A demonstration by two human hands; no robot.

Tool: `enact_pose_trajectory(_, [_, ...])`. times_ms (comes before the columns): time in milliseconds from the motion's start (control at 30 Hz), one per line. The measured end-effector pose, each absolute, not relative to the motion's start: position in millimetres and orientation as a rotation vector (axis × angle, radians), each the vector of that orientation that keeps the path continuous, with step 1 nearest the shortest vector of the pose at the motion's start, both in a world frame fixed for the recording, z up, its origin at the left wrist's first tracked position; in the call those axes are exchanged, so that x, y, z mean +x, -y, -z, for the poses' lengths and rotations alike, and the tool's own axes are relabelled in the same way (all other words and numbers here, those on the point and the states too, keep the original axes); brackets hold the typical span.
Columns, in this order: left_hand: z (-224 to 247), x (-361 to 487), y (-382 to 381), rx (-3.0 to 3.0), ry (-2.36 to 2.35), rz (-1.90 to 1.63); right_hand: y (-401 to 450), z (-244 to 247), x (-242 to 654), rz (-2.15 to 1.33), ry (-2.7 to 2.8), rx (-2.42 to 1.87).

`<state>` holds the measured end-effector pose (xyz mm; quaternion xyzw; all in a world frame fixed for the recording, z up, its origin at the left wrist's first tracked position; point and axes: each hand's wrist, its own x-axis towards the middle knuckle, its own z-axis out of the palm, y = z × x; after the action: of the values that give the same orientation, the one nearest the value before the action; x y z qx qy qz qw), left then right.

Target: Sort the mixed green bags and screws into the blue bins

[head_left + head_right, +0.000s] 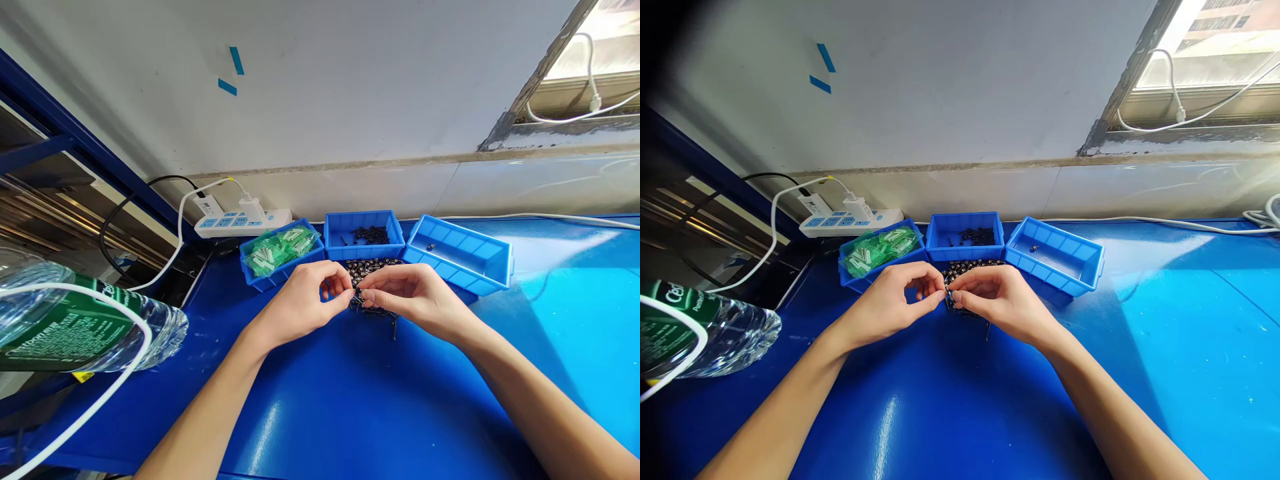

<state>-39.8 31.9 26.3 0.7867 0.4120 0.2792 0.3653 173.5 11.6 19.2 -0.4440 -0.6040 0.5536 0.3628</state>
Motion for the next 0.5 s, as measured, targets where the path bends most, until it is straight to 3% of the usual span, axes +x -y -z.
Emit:
enact_pose_trajectory(167, [-25, -41, -32, 2.008, -1.056, -0.701, -14, -21, 174, -1.478, 1.468, -1.162])
enact_pose_trajectory(500, [-11, -43, -36, 2.265, -1.095, -0.390, -18, -16, 175, -1.252, 1.202, -1.134])
